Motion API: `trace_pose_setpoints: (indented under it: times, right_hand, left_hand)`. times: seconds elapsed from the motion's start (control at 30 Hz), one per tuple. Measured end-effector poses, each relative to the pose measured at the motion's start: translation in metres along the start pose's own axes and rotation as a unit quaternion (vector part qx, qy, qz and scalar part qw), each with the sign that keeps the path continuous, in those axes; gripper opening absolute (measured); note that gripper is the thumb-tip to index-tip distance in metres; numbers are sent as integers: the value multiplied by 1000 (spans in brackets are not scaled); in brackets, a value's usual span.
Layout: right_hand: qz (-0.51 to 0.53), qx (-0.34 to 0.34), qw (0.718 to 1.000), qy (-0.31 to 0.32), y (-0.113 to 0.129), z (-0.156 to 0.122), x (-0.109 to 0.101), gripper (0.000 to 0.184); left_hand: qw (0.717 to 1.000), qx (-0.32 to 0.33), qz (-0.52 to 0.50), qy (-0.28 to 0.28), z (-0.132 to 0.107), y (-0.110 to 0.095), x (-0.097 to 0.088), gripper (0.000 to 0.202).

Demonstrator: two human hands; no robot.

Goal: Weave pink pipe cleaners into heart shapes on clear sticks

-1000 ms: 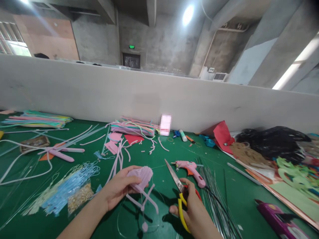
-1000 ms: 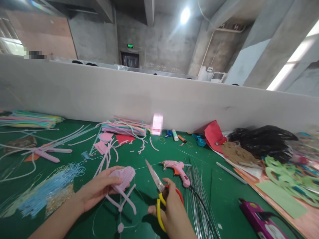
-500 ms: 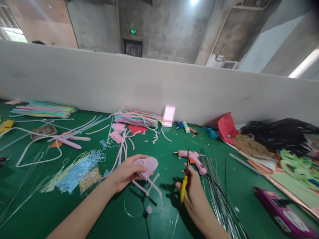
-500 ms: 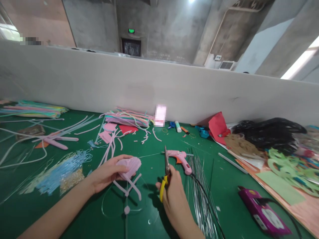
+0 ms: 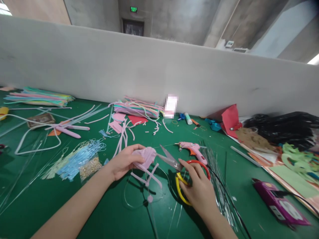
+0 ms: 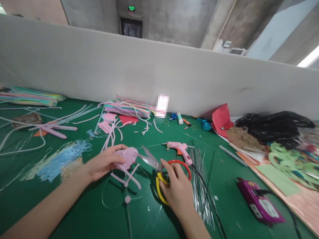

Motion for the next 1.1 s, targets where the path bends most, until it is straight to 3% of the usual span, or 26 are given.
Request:
trace_pose_setpoints:
  times: [0.13, 0.37, 0.6, 0.87, 1.1]
  right_hand:
    - [7, -37, 999, -20, 6, 0, -7, 46]
    - [-28, -57, 998, -9, 8, -3, 0, 40]
    - [-39, -42, 998, -19, 7, -1, -3, 39]
    - [-7, 19, 999, 26, -8, -5, 4, 47]
    - [-35, 9, 999, 12, -3, -4, 5, 46]
  left_hand:
    - [1000, -3, -6, 10, 1, 2, 2, 39]
    - [1000, -2, -10, 22, -2, 0, 6, 56]
    - [999, -2, -6, 34, -4, -2, 9, 53]
    - [999, -6, 0, 51, -5, 0, 12, 55]
    - [999, -13, -16, 50, -5, 0, 15, 52]
Point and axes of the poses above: each hand's wrist, its own z-axis towards the middle knuckle, its own x-axis out of the palm, y = z × x, the point moved 10 cm from there along z, towards the middle knuckle, and after that the axes turned 9 degrees about -y, right-handed, at the moved point
